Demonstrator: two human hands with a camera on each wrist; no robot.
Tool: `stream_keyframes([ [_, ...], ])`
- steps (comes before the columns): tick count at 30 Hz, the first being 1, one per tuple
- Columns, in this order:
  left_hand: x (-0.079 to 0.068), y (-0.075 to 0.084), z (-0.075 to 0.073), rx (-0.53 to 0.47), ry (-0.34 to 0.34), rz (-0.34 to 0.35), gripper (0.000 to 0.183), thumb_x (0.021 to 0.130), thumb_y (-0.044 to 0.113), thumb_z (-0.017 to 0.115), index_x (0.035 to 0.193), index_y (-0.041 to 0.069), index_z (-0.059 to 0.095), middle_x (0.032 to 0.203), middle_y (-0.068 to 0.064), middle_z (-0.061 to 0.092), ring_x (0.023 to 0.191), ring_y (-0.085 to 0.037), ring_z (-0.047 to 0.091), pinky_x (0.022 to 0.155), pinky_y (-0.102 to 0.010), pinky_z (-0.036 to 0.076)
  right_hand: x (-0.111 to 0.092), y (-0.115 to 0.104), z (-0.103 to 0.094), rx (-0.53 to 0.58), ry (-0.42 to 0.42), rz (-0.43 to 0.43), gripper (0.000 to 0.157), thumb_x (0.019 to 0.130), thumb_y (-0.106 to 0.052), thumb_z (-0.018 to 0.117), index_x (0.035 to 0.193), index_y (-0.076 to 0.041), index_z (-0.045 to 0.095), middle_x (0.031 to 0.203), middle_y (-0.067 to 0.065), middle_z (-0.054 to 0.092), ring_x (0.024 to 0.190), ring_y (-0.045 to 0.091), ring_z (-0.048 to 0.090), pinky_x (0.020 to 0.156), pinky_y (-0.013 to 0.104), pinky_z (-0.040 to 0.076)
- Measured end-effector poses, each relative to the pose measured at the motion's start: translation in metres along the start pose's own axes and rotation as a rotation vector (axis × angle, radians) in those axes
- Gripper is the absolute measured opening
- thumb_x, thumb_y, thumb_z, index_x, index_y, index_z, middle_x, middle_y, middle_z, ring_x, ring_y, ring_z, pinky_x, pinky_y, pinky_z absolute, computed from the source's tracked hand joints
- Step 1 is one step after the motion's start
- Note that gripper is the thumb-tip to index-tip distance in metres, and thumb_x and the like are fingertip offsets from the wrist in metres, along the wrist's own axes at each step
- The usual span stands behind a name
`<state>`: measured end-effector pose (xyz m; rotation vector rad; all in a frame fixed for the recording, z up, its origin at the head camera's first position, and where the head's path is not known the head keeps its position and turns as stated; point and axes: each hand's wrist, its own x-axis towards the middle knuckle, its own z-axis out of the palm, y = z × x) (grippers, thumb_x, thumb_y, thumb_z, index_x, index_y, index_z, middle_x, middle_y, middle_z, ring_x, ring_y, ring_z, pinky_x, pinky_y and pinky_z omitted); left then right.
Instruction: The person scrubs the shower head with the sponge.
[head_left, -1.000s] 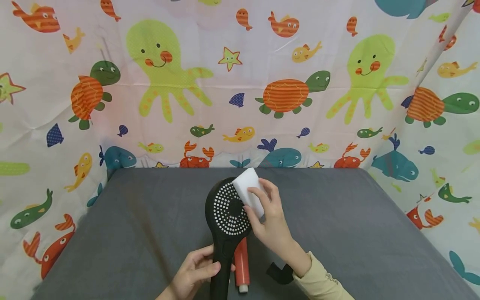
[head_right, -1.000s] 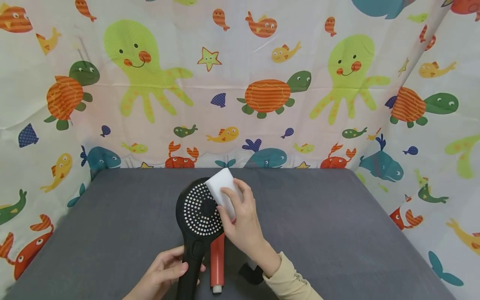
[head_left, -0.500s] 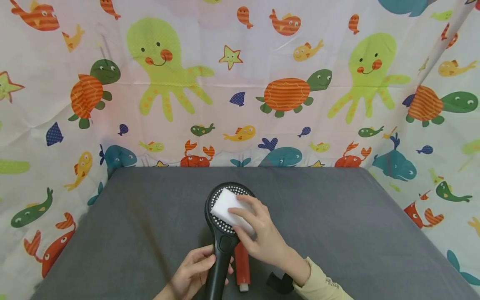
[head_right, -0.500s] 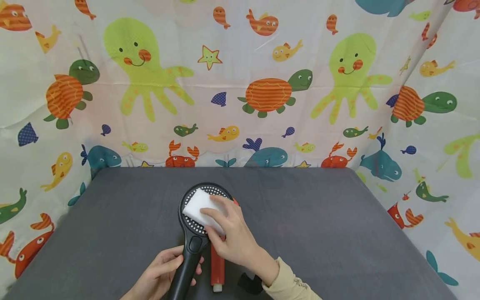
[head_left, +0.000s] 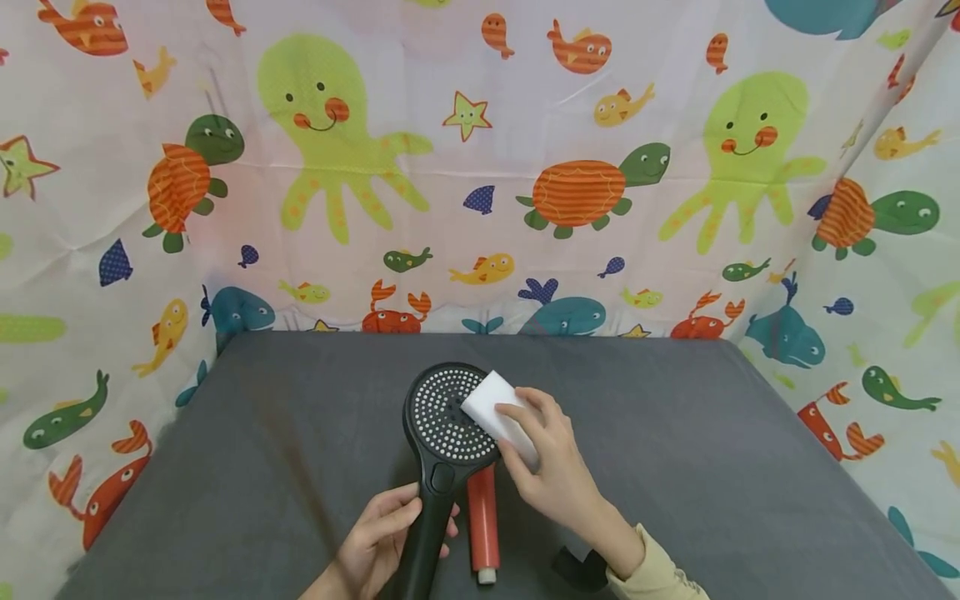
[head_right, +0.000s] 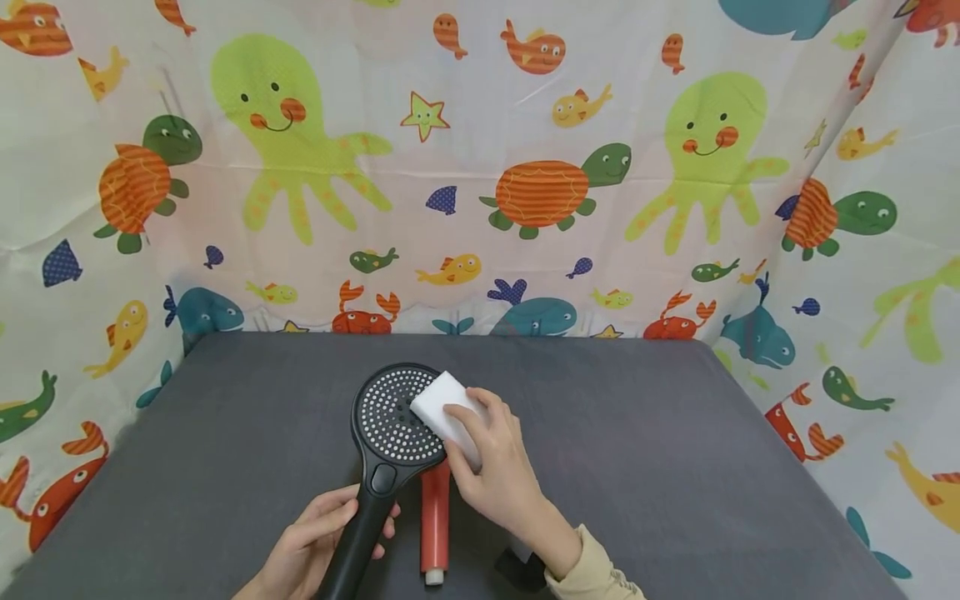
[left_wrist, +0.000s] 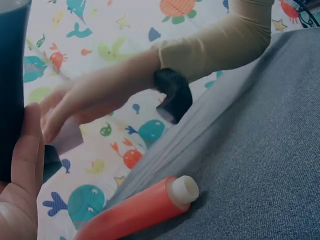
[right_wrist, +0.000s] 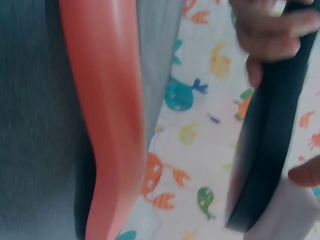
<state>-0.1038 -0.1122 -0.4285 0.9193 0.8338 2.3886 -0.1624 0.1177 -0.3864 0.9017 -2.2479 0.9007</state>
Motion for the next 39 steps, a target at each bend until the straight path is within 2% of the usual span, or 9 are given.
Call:
stream_keyframes([
  [3, 0.000, 0.002, 0.001, 0.003, 0.011, -0.014, 0.043, 0.098, -0.003, 0.016, 0.129, -0.008, 0.045, 0.116, -0.015, 0.058, 0.103, -0.022, 0.059, 0.087, -0.036, 0.050, -0.003, -0.011, -0.001, 0.056, -0.057, -0.051, 0.035, 0.083, -0.009, 0.064, 0.117, -0.014, 0.060, 0.131, 0.014, 0.042, 0.115, 0.029, 0.043, 0.081, 0.049, 0.037],
  [7, 0.000, 0.002, 0.003, 0.030, 0.050, -0.087, 0.039, 0.098, -0.001, 0.021, 0.128, -0.007, 0.046, 0.114, -0.014, 0.059, 0.101, -0.021, 0.061, 0.085, -0.036, 0.051, 0.001, -0.022, 0.005, 0.121, -0.103, -0.139, 0.031, 0.087, -0.012, 0.059, 0.118, -0.017, 0.059, 0.134, 0.012, 0.041, 0.120, 0.028, 0.040, 0.089, 0.052, 0.037],
  [12, -0.002, -0.003, 0.004, 0.008, 0.022, -0.147, 0.039, 0.099, 0.002, 0.022, 0.130, -0.007, 0.043, 0.117, -0.013, 0.056, 0.102, -0.021, 0.060, 0.085, -0.035, 0.051, 0.016, -0.025, 0.012, 0.128, -0.110, -0.176, 0.033, 0.087, -0.013, 0.061, 0.120, -0.017, 0.059, 0.134, 0.012, 0.041, 0.119, 0.027, 0.041, 0.088, 0.049, 0.041],
  [18, -0.002, -0.005, 0.005, 0.013, 0.030, -0.137, 0.039, 0.099, 0.002, 0.022, 0.130, -0.006, 0.045, 0.117, -0.014, 0.056, 0.102, -0.022, 0.060, 0.084, -0.036, 0.051, 0.030, -0.002, 0.005, 0.001, -0.002, 0.000, 0.034, 0.081, -0.008, 0.067, 0.115, -0.012, 0.061, 0.128, 0.016, 0.045, 0.109, 0.029, 0.047, 0.075, 0.044, 0.038],
  [23, -0.001, 0.002, 0.005, 0.071, 0.073, -0.069, 0.040, 0.098, -0.001, 0.020, 0.128, -0.007, 0.046, 0.114, -0.014, 0.058, 0.100, -0.021, 0.060, 0.083, -0.036, 0.052, 0.017, 0.008, -0.004, -0.063, 0.019, 0.087, 0.032, 0.080, -0.007, 0.067, 0.111, -0.010, 0.062, 0.123, 0.017, 0.047, 0.107, 0.030, 0.048, 0.071, 0.043, 0.038],
  [27, 0.000, 0.004, 0.004, 0.062, 0.088, -0.037, 0.040, 0.099, 0.000, 0.020, 0.126, -0.005, 0.049, 0.114, -0.013, 0.058, 0.102, -0.021, 0.060, 0.086, -0.036, 0.051, 0.003, -0.004, -0.007, -0.029, -0.017, 0.041, 0.032, 0.078, -0.007, 0.067, 0.110, -0.013, 0.062, 0.124, 0.015, 0.047, 0.106, 0.026, 0.047, 0.071, 0.040, 0.037],
  [30, 0.000, 0.003, 0.004, 0.059, 0.101, -0.063, 0.039, 0.099, 0.001, 0.021, 0.126, -0.003, 0.050, 0.114, -0.012, 0.059, 0.102, -0.021, 0.059, 0.087, -0.036, 0.050, 0.000, -0.018, -0.005, 0.035, -0.081, -0.018, 0.033, 0.080, -0.008, 0.065, 0.112, -0.016, 0.061, 0.128, 0.011, 0.045, 0.111, 0.025, 0.045, 0.078, 0.045, 0.039],
  [35, -0.001, -0.001, 0.002, 0.081, 0.088, -0.125, 0.038, 0.099, 0.000, 0.022, 0.129, -0.004, 0.046, 0.114, -0.013, 0.057, 0.102, -0.022, 0.059, 0.087, -0.038, 0.050, 0.006, -0.032, 0.006, 0.104, -0.154, -0.117, 0.033, 0.084, -0.011, 0.062, 0.116, -0.018, 0.059, 0.132, 0.009, 0.042, 0.120, 0.024, 0.039, 0.089, 0.049, 0.040],
  [39, -0.002, -0.007, 0.003, 0.098, 0.050, -0.139, 0.039, 0.099, 0.001, 0.022, 0.131, -0.008, 0.042, 0.117, -0.014, 0.055, 0.103, -0.023, 0.059, 0.086, -0.039, 0.050, 0.019, -0.026, 0.012, 0.107, -0.124, -0.138, 0.035, 0.084, -0.011, 0.065, 0.117, -0.016, 0.059, 0.133, 0.010, 0.041, 0.119, 0.026, 0.040, 0.087, 0.047, 0.043],
])
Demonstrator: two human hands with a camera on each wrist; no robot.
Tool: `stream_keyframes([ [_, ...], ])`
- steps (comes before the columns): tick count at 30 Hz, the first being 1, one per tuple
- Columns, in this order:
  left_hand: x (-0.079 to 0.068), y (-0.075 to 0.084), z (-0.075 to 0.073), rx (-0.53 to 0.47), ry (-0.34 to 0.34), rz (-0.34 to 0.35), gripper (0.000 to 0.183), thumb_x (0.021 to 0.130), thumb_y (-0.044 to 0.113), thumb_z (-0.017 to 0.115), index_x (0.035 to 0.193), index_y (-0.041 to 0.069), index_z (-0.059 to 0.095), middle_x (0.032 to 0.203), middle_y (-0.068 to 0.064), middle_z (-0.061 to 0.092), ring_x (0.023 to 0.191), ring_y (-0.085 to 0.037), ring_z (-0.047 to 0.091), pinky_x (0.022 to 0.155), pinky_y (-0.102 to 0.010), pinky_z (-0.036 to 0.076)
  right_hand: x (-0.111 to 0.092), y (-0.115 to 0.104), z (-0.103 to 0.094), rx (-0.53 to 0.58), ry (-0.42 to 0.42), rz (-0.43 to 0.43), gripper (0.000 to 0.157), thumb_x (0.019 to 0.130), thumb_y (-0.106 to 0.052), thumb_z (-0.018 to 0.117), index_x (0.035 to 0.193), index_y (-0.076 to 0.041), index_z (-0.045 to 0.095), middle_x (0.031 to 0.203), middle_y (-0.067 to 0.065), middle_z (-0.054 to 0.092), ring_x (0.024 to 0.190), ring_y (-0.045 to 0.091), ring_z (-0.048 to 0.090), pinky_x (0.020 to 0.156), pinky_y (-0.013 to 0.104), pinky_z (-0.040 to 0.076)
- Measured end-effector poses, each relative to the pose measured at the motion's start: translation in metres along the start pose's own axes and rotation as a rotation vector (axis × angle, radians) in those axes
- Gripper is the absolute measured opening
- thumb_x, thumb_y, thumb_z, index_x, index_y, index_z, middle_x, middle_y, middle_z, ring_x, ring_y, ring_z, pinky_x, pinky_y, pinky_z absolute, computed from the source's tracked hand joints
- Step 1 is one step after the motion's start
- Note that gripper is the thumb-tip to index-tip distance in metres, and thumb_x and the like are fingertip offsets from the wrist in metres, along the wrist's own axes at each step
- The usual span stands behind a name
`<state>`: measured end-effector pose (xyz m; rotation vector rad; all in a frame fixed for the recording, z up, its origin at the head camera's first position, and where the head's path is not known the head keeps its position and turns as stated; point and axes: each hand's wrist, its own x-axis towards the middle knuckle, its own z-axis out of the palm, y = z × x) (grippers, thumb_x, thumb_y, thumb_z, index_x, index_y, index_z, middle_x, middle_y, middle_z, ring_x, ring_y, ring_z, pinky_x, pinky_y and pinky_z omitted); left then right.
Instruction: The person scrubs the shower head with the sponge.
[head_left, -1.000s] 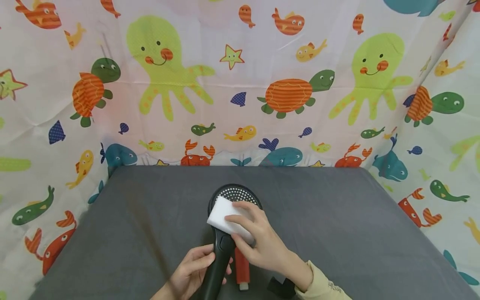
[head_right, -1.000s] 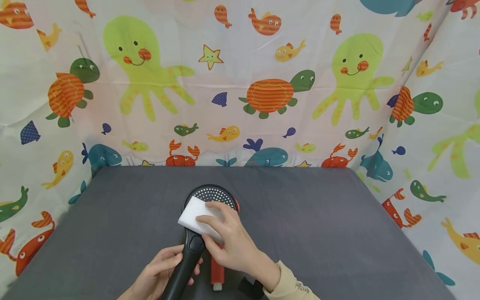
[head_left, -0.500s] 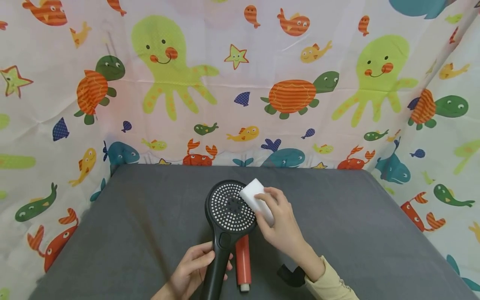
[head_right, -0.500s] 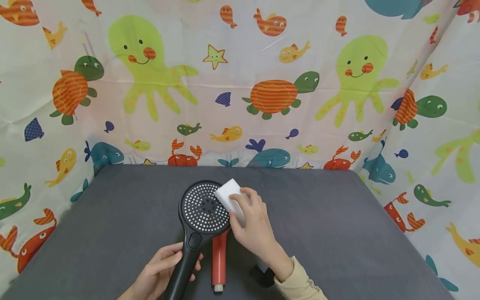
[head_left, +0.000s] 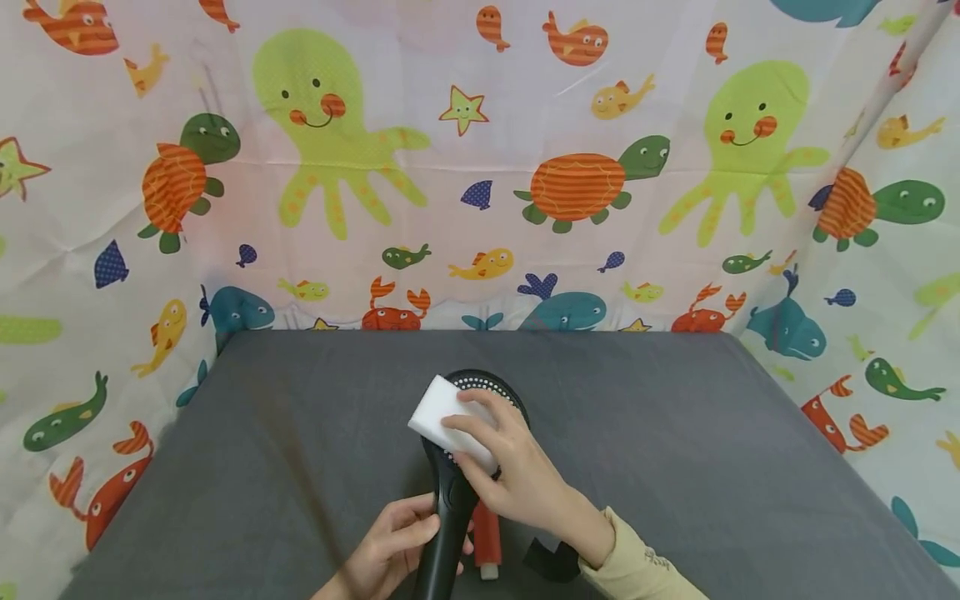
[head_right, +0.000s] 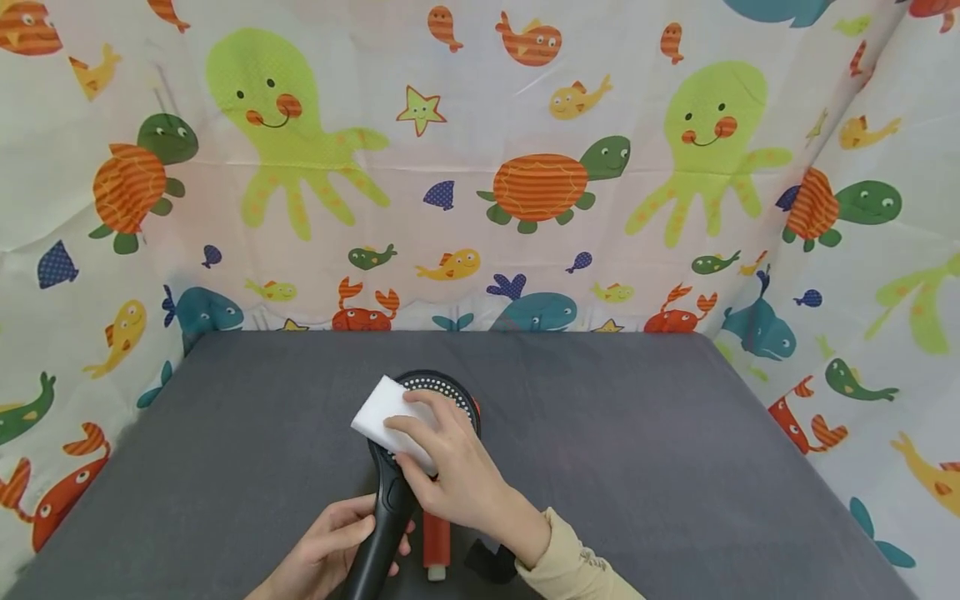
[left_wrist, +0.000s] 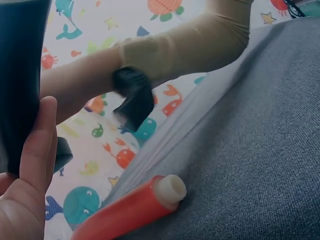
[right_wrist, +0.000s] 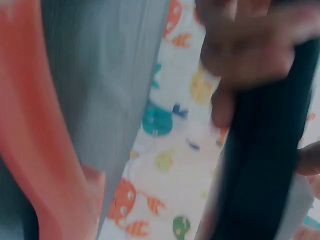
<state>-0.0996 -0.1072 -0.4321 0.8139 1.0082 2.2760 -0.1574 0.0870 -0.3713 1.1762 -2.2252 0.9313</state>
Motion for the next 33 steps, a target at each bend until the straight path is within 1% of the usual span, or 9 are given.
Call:
stream_keyframes([
  [5, 0.000, -0.001, 0.002, 0.012, -0.005, -0.012, 0.040, 0.099, 0.001, 0.023, 0.134, -0.007, 0.040, 0.116, -0.014, 0.056, 0.103, -0.023, 0.060, 0.086, -0.039, 0.050, 0.005, 0.021, -0.006, -0.080, 0.116, 0.090, 0.035, 0.081, -0.008, 0.068, 0.116, -0.012, 0.061, 0.129, 0.015, 0.044, 0.113, 0.029, 0.044, 0.079, 0.046, 0.041],
  [8, 0.000, 0.002, 0.001, 0.041, 0.031, -0.008, 0.040, 0.099, 0.001, 0.023, 0.134, -0.005, 0.040, 0.114, -0.014, 0.058, 0.103, -0.022, 0.059, 0.086, -0.040, 0.050, 0.000, 0.028, -0.010, -0.115, 0.174, 0.168, 0.034, 0.080, -0.004, 0.068, 0.114, -0.010, 0.061, 0.126, 0.019, 0.044, 0.112, 0.032, 0.045, 0.078, 0.048, 0.040],
  [11, 0.001, 0.006, -0.001, 0.036, 0.089, -0.009, 0.039, 0.100, 0.002, 0.024, 0.134, -0.001, 0.043, 0.115, -0.013, 0.057, 0.104, -0.022, 0.058, 0.087, -0.040, 0.050, -0.009, 0.026, -0.011, -0.075, 0.184, 0.200, 0.034, 0.081, -0.001, 0.067, 0.113, -0.008, 0.059, 0.125, 0.020, 0.043, 0.111, 0.032, 0.046, 0.079, 0.045, 0.047],
  [13, 0.001, 0.007, -0.002, 0.016, 0.123, -0.007, 0.039, 0.101, 0.003, 0.024, 0.133, 0.002, 0.045, 0.118, -0.012, 0.055, 0.106, -0.022, 0.057, 0.088, -0.040, 0.049, -0.013, 0.020, -0.009, -0.022, 0.167, 0.182, 0.035, 0.082, -0.001, 0.066, 0.115, -0.008, 0.058, 0.125, 0.020, 0.042, 0.110, 0.030, 0.047, 0.076, 0.042, 0.050],
  [18, 0.000, 0.007, -0.003, -0.005, 0.161, 0.023, 0.040, 0.101, 0.002, 0.025, 0.134, 0.006, 0.046, 0.123, -0.010, 0.053, 0.108, -0.021, 0.056, 0.090, -0.039, 0.048, -0.020, 0.000, 0.003, 0.081, 0.113, 0.037, 0.035, 0.087, -0.008, 0.062, 0.121, -0.009, 0.054, 0.128, 0.018, 0.039, 0.107, 0.028, 0.046, 0.074, 0.035, 0.051],
  [22, -0.001, 0.006, -0.004, -0.014, 0.165, 0.097, 0.041, 0.100, -0.001, 0.025, 0.133, 0.008, 0.047, 0.123, -0.009, 0.054, 0.106, -0.018, 0.056, 0.088, -0.034, 0.049, -0.023, -0.016, 0.011, 0.123, 0.069, -0.070, 0.035, 0.091, -0.016, 0.057, 0.125, -0.009, 0.052, 0.130, 0.017, 0.038, 0.111, 0.028, 0.045, 0.080, 0.034, 0.050],
  [25, -0.002, 0.006, -0.005, -0.024, 0.178, 0.160, 0.045, 0.098, -0.005, 0.024, 0.130, 0.009, 0.052, 0.124, -0.004, 0.054, 0.109, -0.012, 0.052, 0.092, -0.027, 0.045, -0.027, -0.024, 0.011, 0.133, 0.027, -0.141, 0.036, 0.090, -0.016, 0.058, 0.125, -0.010, 0.051, 0.130, 0.017, 0.037, 0.113, 0.027, 0.043, 0.085, 0.036, 0.048],
  [29, -0.003, 0.009, -0.008, -0.043, 0.196, 0.211, 0.050, 0.097, -0.005, 0.020, 0.128, 0.012, 0.056, 0.125, -0.001, 0.057, 0.112, -0.010, 0.051, 0.095, -0.023, 0.041, -0.038, -0.030, 0.005, 0.191, -0.116, -0.202, 0.039, 0.085, -0.013, 0.062, 0.123, -0.013, 0.052, 0.130, 0.013, 0.035, 0.115, 0.024, 0.040, 0.088, 0.027, 0.046],
  [33, -0.005, 0.013, -0.008, -0.065, 0.221, 0.255, 0.050, 0.098, -0.003, 0.018, 0.130, 0.011, 0.054, 0.123, -0.006, 0.059, 0.109, -0.015, 0.056, 0.091, -0.029, 0.047, -0.047, -0.034, -0.003, 0.267, -0.282, -0.229, 0.038, 0.084, -0.011, 0.065, 0.119, -0.018, 0.052, 0.130, 0.006, 0.034, 0.117, 0.018, 0.037, 0.090, 0.019, 0.043],
])
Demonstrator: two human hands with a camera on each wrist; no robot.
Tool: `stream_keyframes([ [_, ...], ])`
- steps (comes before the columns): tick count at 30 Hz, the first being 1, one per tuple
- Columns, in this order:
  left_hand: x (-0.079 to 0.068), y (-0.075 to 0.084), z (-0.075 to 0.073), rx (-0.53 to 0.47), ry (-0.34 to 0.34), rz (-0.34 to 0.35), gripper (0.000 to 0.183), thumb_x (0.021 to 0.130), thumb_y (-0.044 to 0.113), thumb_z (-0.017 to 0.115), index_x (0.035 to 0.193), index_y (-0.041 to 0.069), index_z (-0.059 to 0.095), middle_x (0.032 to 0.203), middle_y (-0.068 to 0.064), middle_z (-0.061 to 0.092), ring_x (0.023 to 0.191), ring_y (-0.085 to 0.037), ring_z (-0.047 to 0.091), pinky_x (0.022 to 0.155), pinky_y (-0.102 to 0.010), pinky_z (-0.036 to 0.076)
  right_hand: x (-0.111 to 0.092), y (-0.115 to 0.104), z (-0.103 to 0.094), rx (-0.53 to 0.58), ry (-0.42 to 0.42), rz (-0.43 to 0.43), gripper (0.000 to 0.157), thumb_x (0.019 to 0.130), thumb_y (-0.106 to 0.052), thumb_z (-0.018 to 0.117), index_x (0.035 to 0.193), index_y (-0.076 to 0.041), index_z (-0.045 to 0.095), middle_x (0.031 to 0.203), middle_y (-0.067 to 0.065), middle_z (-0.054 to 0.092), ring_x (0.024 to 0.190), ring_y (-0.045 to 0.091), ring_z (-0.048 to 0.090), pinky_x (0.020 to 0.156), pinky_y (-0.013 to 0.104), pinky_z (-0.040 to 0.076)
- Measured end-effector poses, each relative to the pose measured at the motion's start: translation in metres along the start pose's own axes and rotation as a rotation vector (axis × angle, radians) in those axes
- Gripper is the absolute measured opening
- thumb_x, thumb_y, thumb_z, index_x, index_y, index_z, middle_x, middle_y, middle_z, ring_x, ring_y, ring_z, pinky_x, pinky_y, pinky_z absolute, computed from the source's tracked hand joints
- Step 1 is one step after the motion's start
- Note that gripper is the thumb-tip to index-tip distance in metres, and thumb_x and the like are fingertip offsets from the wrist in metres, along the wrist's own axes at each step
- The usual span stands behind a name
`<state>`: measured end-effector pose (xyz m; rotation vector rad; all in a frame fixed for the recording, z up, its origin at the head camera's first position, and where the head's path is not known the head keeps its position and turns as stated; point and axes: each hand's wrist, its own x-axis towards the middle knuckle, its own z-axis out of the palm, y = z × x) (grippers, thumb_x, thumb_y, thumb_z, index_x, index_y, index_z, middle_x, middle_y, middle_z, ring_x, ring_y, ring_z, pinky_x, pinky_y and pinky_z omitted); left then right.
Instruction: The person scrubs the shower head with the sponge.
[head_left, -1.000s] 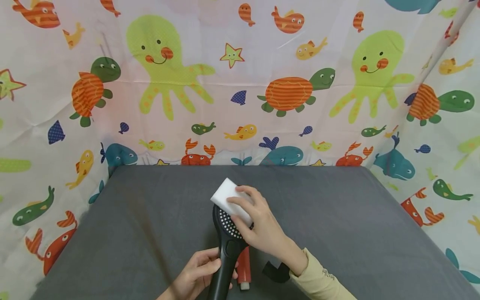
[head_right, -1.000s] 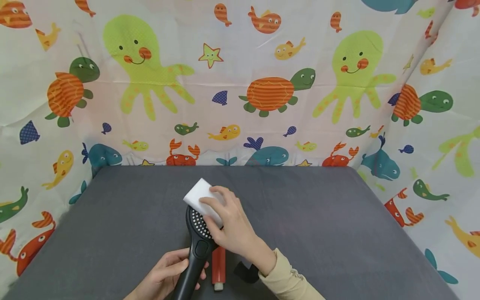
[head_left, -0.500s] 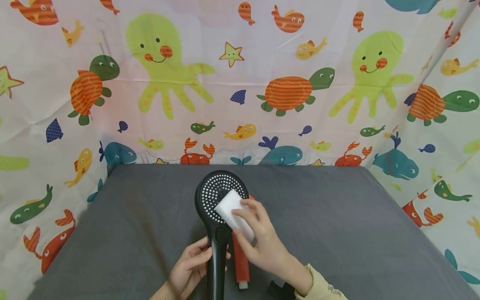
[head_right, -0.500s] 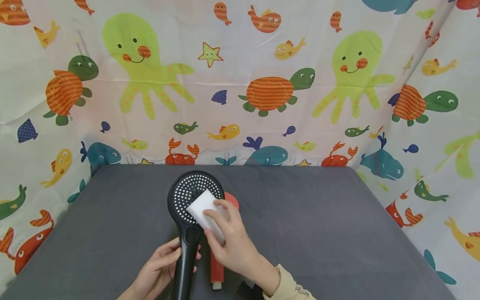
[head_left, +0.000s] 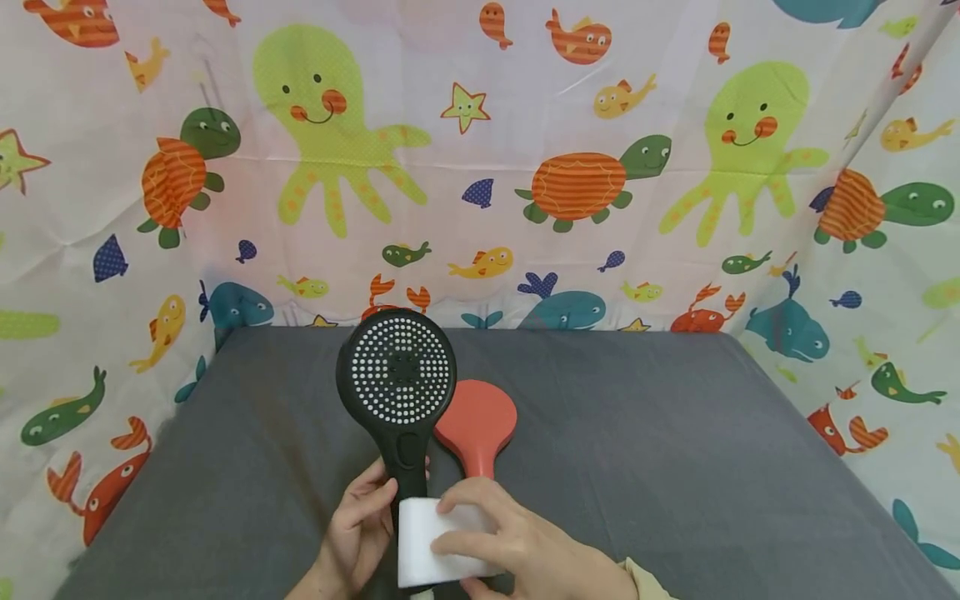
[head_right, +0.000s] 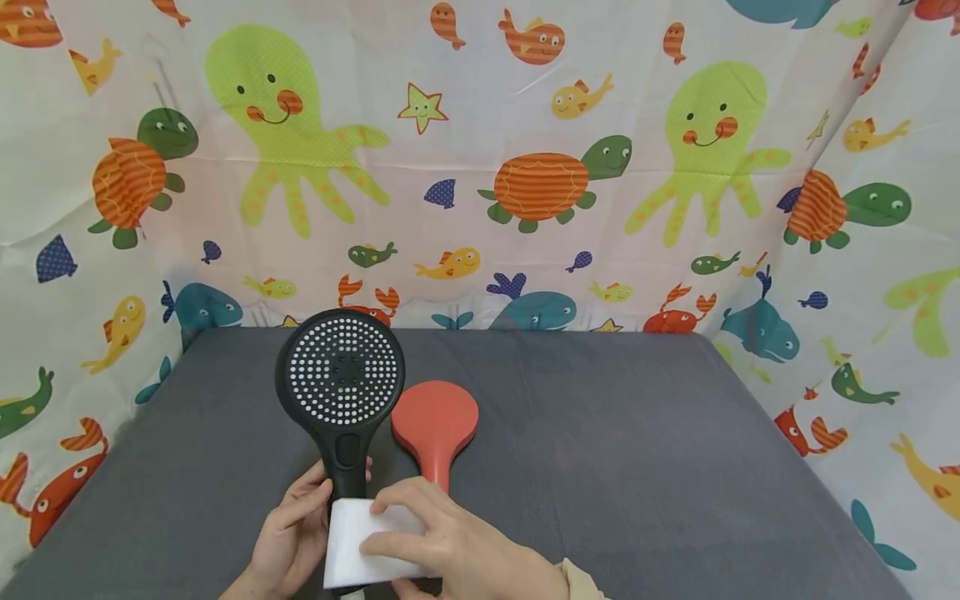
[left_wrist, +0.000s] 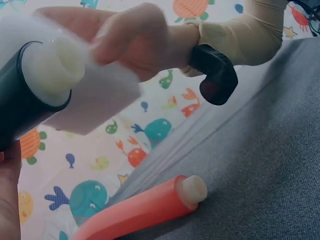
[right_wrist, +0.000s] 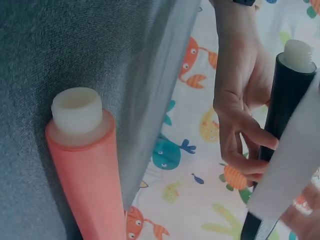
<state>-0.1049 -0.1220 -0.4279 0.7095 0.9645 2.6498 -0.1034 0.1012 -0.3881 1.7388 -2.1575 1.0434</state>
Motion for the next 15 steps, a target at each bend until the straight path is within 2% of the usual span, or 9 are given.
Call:
stream_keyframes([
  [3, 0.000, 0.002, 0.001, -0.012, 0.005, 0.020, 0.049, 0.098, -0.004, 0.019, 0.131, 0.011, 0.053, 0.124, -0.007, 0.059, 0.108, -0.016, 0.057, 0.090, -0.031, 0.048, -0.001, 0.001, -0.002, 0.030, -0.016, -0.049, 0.036, 0.084, -0.010, 0.065, 0.117, -0.017, 0.052, 0.128, 0.006, 0.035, 0.117, 0.018, 0.037, 0.091, 0.020, 0.042],
  [7, 0.000, -0.001, 0.002, -0.009, -0.031, 0.044, 0.049, 0.097, -0.007, 0.020, 0.131, 0.009, 0.053, 0.123, -0.006, 0.058, 0.106, -0.014, 0.056, 0.089, -0.026, 0.048, 0.008, 0.010, 0.001, -0.002, 0.116, -0.130, 0.033, 0.084, -0.011, 0.061, 0.115, -0.010, 0.052, 0.124, 0.016, 0.038, 0.113, 0.024, 0.041, 0.089, 0.026, 0.045],
  [11, -0.001, -0.006, 0.003, 0.013, -0.053, 0.064, 0.050, 0.095, -0.011, 0.025, 0.129, 0.009, 0.054, 0.123, -0.001, 0.056, 0.107, -0.010, 0.052, 0.090, -0.021, 0.044, 0.022, 0.016, 0.005, -0.030, 0.269, -0.101, 0.033, 0.087, -0.013, 0.060, 0.118, -0.005, 0.052, 0.124, 0.022, 0.038, 0.113, 0.029, 0.042, 0.087, 0.035, 0.047],
  [15, -0.002, -0.006, 0.003, 0.027, -0.048, 0.070, 0.050, 0.093, -0.013, 0.028, 0.129, 0.010, 0.055, 0.126, 0.001, 0.055, 0.111, -0.008, 0.049, 0.093, -0.021, 0.042, 0.029, 0.014, 0.007, -0.043, 0.324, -0.049, 0.035, 0.088, -0.013, 0.062, 0.121, -0.006, 0.051, 0.126, 0.022, 0.039, 0.115, 0.030, 0.041, 0.085, 0.036, 0.048],
])
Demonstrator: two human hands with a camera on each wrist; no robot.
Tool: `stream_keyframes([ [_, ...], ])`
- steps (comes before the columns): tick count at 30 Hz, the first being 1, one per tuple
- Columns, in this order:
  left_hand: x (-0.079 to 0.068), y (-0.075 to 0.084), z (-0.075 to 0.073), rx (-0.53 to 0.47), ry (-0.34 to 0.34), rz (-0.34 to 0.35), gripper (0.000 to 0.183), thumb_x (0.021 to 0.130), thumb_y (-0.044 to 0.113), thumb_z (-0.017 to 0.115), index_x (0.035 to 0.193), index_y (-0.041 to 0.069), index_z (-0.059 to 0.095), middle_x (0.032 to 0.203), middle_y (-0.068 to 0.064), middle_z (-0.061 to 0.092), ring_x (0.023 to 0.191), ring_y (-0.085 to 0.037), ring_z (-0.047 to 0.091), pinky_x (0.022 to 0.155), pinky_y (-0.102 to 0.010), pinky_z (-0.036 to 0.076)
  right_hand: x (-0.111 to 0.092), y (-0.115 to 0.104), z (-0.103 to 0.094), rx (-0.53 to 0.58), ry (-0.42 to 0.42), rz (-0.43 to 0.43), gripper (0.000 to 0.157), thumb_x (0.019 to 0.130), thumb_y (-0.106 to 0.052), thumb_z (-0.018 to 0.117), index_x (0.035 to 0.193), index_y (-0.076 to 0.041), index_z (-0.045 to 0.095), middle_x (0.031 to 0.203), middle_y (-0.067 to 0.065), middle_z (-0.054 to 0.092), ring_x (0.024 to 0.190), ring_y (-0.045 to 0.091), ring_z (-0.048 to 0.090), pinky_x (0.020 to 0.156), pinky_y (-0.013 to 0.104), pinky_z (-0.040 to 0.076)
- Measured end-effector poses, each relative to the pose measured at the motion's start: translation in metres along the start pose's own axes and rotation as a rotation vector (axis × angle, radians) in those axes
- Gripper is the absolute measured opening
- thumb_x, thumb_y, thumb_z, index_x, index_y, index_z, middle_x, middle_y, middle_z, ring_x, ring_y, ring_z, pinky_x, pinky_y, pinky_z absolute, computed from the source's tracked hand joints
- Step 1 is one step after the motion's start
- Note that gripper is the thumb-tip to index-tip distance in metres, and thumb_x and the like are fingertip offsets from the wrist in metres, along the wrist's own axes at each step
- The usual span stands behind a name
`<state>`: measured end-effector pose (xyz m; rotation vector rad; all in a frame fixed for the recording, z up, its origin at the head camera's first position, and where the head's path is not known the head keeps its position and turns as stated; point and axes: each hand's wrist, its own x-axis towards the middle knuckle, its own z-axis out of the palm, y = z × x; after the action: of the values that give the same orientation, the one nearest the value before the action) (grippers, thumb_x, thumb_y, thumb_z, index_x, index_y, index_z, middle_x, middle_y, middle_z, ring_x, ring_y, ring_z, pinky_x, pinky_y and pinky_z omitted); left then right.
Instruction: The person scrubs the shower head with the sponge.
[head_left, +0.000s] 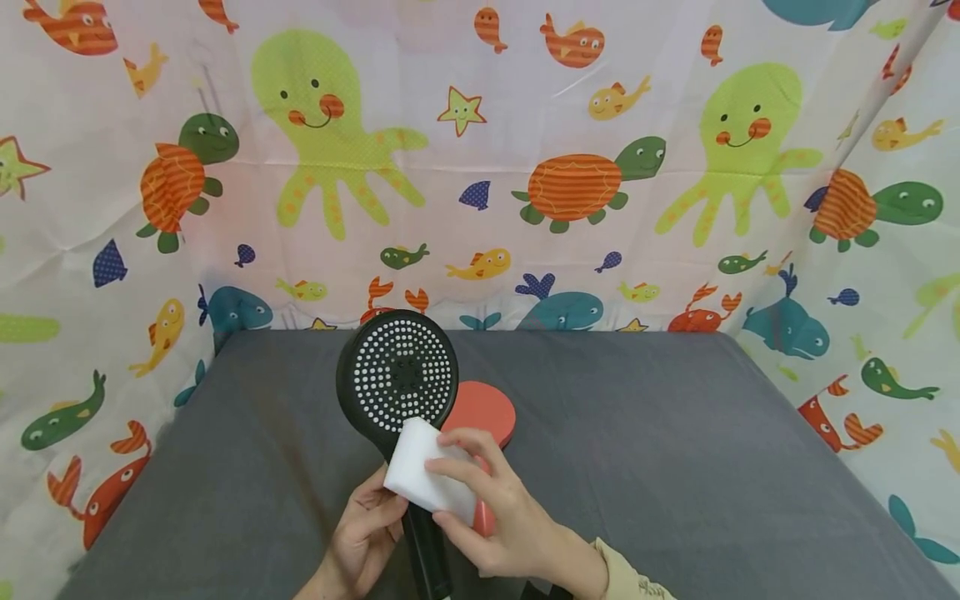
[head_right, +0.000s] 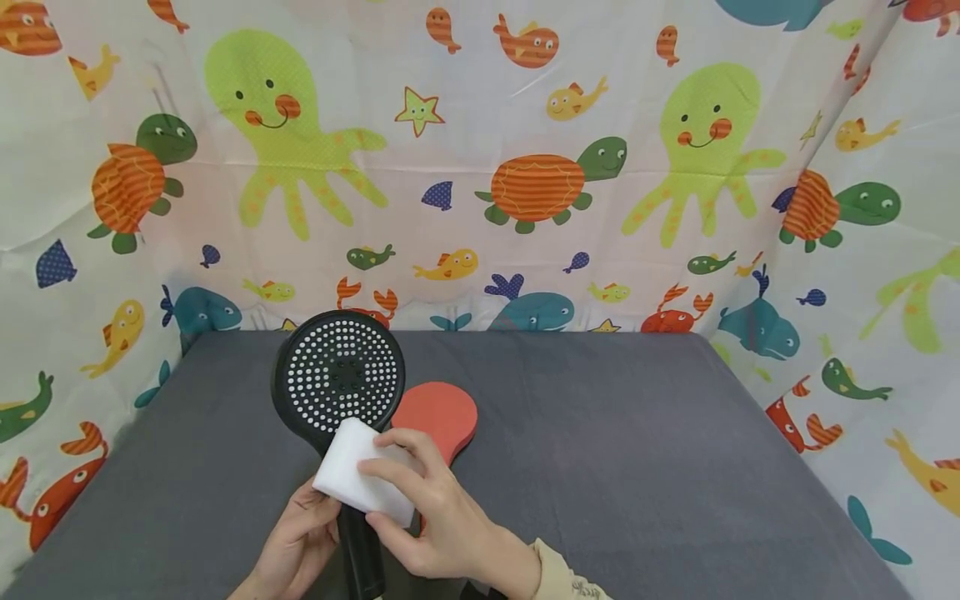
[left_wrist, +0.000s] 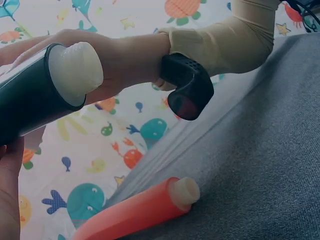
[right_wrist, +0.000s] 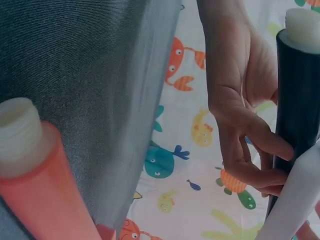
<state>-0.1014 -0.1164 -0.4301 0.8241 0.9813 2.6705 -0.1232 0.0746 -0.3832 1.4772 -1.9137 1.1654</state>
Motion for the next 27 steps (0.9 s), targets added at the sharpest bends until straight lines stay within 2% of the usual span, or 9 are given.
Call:
stream_keyframes([
  [3, 0.000, 0.000, -0.001, 0.022, 0.004, 0.001, 0.052, 0.093, -0.013, 0.024, 0.129, 0.010, 0.054, 0.123, 0.000, 0.056, 0.109, -0.010, 0.050, 0.090, -0.023, 0.044, -0.003, -0.002, -0.002, 0.021, -0.047, -0.036, 0.035, 0.087, -0.012, 0.062, 0.120, -0.007, 0.052, 0.125, 0.022, 0.039, 0.115, 0.029, 0.042, 0.086, 0.035, 0.048],
  [7, 0.000, 0.004, -0.002, 0.052, 0.042, -0.021, 0.050, 0.095, -0.009, 0.023, 0.131, 0.011, 0.052, 0.123, -0.003, 0.057, 0.108, -0.014, 0.053, 0.090, -0.028, 0.047, -0.016, -0.004, -0.012, 0.060, -0.196, -0.082, 0.033, 0.085, -0.011, 0.062, 0.118, -0.011, 0.053, 0.127, 0.016, 0.039, 0.117, 0.026, 0.041, 0.090, 0.031, 0.046],
  [10, 0.001, 0.005, -0.002, 0.050, 0.073, -0.035, 0.047, 0.096, -0.006, 0.025, 0.132, 0.012, 0.051, 0.125, -0.005, 0.056, 0.107, -0.016, 0.056, 0.091, -0.033, 0.047, -0.025, -0.007, -0.019, 0.089, -0.293, -0.071, 0.032, 0.086, -0.012, 0.063, 0.117, -0.014, 0.055, 0.129, 0.010, 0.039, 0.118, 0.022, 0.039, 0.092, 0.029, 0.044],
  [12, 0.001, 0.005, -0.003, 0.036, 0.075, -0.034, 0.047, 0.096, -0.006, 0.026, 0.133, 0.012, 0.051, 0.125, -0.005, 0.056, 0.107, -0.016, 0.055, 0.092, -0.034, 0.047, -0.028, -0.008, -0.021, 0.119, -0.315, -0.050, 0.033, 0.086, -0.012, 0.064, 0.117, -0.014, 0.055, 0.129, 0.008, 0.039, 0.119, 0.021, 0.038, 0.093, 0.029, 0.044],
  [14, 0.001, 0.004, -0.003, 0.031, 0.061, -0.031, 0.047, 0.097, -0.006, 0.025, 0.133, 0.011, 0.050, 0.126, -0.005, 0.056, 0.108, -0.016, 0.055, 0.092, -0.033, 0.047, -0.027, -0.005, -0.019, 0.105, -0.287, -0.086, 0.032, 0.085, -0.011, 0.064, 0.116, -0.012, 0.055, 0.128, 0.011, 0.040, 0.118, 0.024, 0.040, 0.092, 0.031, 0.045],
  [17, 0.000, 0.002, -0.004, 0.030, 0.026, -0.017, 0.047, 0.096, -0.007, 0.025, 0.132, 0.010, 0.051, 0.124, -0.004, 0.056, 0.108, -0.014, 0.054, 0.091, -0.028, 0.047, -0.020, 0.001, -0.013, 0.064, -0.188, -0.094, 0.034, 0.085, -0.012, 0.063, 0.118, -0.009, 0.054, 0.126, 0.017, 0.040, 0.115, 0.026, 0.042, 0.088, 0.031, 0.046],
  [21, 0.000, 0.000, -0.005, 0.076, 0.012, -0.019, 0.048, 0.095, -0.010, 0.027, 0.132, 0.011, 0.051, 0.126, -0.001, 0.053, 0.110, -0.010, 0.049, 0.091, -0.024, 0.045, -0.009, 0.008, -0.004, 0.002, -0.065, 0.008, 0.037, 0.088, -0.015, 0.062, 0.123, -0.008, 0.051, 0.129, 0.018, 0.039, 0.115, 0.027, 0.042, 0.083, 0.029, 0.047],
  [24, 0.000, 0.001, -0.006, 0.143, 0.022, -0.032, 0.048, 0.095, -0.010, 0.029, 0.132, 0.012, 0.051, 0.127, 0.000, 0.052, 0.110, -0.008, 0.048, 0.089, -0.023, 0.045, -0.005, 0.009, -0.002, -0.017, -0.042, 0.070, 0.039, 0.089, -0.015, 0.062, 0.125, -0.009, 0.051, 0.130, 0.016, 0.038, 0.115, 0.026, 0.042, 0.083, 0.031, 0.048],
  [27, 0.002, 0.004, -0.008, 0.208, 0.025, -0.022, 0.044, 0.096, -0.009, 0.028, 0.129, 0.009, 0.050, 0.122, -0.002, 0.053, 0.106, -0.010, 0.051, 0.085, -0.024, 0.048, -0.008, 0.009, -0.001, -0.012, -0.074, 0.042, 0.038, 0.088, -0.014, 0.061, 0.125, -0.009, 0.051, 0.130, 0.016, 0.038, 0.115, 0.026, 0.043, 0.086, 0.033, 0.047],
])
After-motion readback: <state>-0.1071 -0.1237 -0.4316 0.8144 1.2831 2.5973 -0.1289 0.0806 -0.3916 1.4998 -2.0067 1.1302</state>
